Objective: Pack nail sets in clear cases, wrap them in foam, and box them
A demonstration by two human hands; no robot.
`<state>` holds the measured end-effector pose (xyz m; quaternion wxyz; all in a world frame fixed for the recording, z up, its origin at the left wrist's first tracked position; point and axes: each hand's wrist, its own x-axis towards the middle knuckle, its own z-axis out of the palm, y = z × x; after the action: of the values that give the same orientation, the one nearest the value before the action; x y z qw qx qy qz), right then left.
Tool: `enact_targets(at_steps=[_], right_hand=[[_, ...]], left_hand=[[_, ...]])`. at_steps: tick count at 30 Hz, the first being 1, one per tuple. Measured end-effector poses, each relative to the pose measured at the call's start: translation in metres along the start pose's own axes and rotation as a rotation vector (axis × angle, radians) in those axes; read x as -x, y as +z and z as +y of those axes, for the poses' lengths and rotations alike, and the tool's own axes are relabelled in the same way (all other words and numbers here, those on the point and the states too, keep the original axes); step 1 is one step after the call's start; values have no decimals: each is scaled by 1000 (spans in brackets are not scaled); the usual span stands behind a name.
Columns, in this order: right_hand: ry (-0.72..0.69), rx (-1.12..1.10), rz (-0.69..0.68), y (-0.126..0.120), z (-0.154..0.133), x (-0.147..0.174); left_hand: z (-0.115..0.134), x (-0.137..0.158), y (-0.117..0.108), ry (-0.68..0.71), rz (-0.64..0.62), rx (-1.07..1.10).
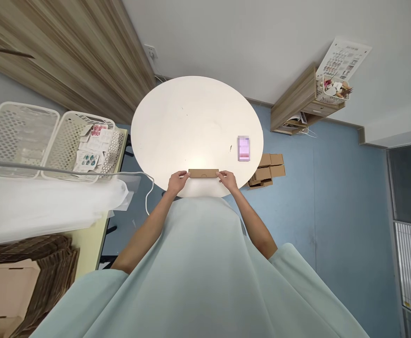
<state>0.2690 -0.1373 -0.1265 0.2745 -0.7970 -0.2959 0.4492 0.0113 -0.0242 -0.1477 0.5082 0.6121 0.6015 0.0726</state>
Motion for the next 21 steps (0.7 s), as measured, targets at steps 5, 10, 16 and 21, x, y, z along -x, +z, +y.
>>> enact_targets(at_steps=[5,10,16,21], right_hand=[[-30,57,-13,0,-4,3],[-61,69,-33,3,14,20],[-14,71,-69,1,51,42],[52,104,-100,0,74,41]], left_hand=[[6,9,6,-72,-1,118],[-1,37,9,-113,-5,104],[-12,62,24,-162,-68,31],[-20,61,48,-223,-131,30]])
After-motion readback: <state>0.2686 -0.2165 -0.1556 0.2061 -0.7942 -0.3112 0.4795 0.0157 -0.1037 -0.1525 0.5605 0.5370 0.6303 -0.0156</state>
